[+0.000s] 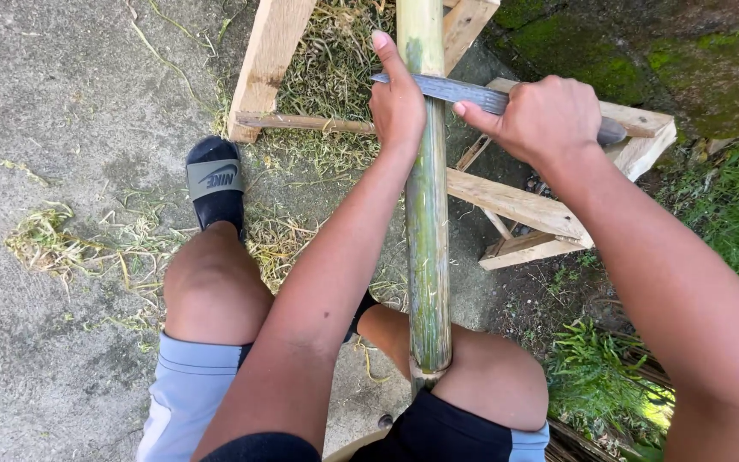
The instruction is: Shaving the outer layer of a bamboo pole using a knife.
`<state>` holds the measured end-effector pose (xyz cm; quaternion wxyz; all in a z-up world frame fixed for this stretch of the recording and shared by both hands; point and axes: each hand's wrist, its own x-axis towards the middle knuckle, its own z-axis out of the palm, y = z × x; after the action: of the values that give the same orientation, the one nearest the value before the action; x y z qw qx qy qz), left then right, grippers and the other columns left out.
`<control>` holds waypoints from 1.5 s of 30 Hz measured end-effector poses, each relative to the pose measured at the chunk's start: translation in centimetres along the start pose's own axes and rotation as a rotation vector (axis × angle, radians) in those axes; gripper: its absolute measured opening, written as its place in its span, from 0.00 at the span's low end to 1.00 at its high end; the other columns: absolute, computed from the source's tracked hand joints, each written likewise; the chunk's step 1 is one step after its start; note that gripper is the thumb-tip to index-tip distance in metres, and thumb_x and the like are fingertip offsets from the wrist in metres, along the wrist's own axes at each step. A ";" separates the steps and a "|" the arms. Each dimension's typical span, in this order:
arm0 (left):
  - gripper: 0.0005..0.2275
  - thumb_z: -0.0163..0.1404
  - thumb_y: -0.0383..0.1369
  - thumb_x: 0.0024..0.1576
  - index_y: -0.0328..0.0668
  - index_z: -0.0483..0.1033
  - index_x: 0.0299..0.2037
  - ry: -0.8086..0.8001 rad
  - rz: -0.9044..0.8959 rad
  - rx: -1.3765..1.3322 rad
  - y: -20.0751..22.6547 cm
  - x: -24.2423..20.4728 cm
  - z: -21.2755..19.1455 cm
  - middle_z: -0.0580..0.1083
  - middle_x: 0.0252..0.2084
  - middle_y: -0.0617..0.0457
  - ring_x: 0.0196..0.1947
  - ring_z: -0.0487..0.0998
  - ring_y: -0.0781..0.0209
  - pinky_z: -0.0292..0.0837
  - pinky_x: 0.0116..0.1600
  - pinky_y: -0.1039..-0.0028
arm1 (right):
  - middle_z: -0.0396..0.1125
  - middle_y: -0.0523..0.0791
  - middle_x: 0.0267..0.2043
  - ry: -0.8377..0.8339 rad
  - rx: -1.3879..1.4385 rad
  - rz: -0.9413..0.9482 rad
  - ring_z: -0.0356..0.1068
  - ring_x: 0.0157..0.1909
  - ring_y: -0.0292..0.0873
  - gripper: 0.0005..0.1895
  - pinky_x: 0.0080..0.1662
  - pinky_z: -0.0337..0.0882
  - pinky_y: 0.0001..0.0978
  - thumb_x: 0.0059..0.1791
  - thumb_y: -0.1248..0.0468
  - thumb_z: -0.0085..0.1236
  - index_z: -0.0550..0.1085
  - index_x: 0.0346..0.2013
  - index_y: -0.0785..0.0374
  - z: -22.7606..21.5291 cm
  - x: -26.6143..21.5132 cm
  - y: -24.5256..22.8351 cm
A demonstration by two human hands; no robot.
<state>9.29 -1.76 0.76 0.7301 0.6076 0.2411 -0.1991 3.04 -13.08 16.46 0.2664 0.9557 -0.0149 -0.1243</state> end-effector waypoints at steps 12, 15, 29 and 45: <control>0.51 0.12 0.69 0.53 0.32 0.86 0.34 0.002 -0.059 0.100 0.6 0.9 0.5 0.82 0.34 0.38 0.41 0.83 0.41 0.72 0.48 0.52 | 0.71 0.53 0.23 -0.186 0.037 0.094 0.75 0.29 0.53 0.51 0.32 0.73 0.47 0.48 0.19 0.35 0.81 0.23 0.63 0.0 0.2 -1.5; 0.50 0.11 0.69 0.52 0.34 0.85 0.35 -0.021 -0.060 0.122 1.6 1.2 0.5 0.82 0.36 0.40 0.41 0.84 0.42 0.72 0.47 0.51 | 0.70 0.54 0.21 -0.160 0.148 0.179 0.75 0.27 0.53 0.51 0.31 0.72 0.47 0.50 0.21 0.36 0.80 0.22 0.65 1.5 -0.2 -2.8; 0.52 0.08 0.73 0.50 0.37 0.80 0.47 -0.014 0.106 -0.085 0.3 -0.2 -0.5 0.81 0.44 0.39 0.50 0.80 0.41 0.66 0.59 0.55 | 0.68 0.56 0.18 0.118 0.376 0.231 0.71 0.24 0.59 0.47 0.33 0.72 0.52 0.52 0.24 0.45 0.78 0.21 0.67 3.6 -1.6 -2.9; 0.52 0.07 0.73 0.49 0.39 0.79 0.50 -0.067 0.087 -0.118 -0.3 -0.6 -0.5 0.80 0.43 0.39 0.48 0.81 0.42 0.70 0.55 0.55 | 0.67 0.53 0.17 0.116 0.188 0.113 0.70 0.22 0.54 0.48 0.30 0.68 0.46 0.50 0.19 0.47 0.78 0.21 0.63 0.8 -0.5 -0.3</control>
<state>8.61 -1.36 0.76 0.7803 0.5663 0.2013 -0.1730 2.39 -13.15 15.74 0.1824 0.9797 -0.0649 -0.0516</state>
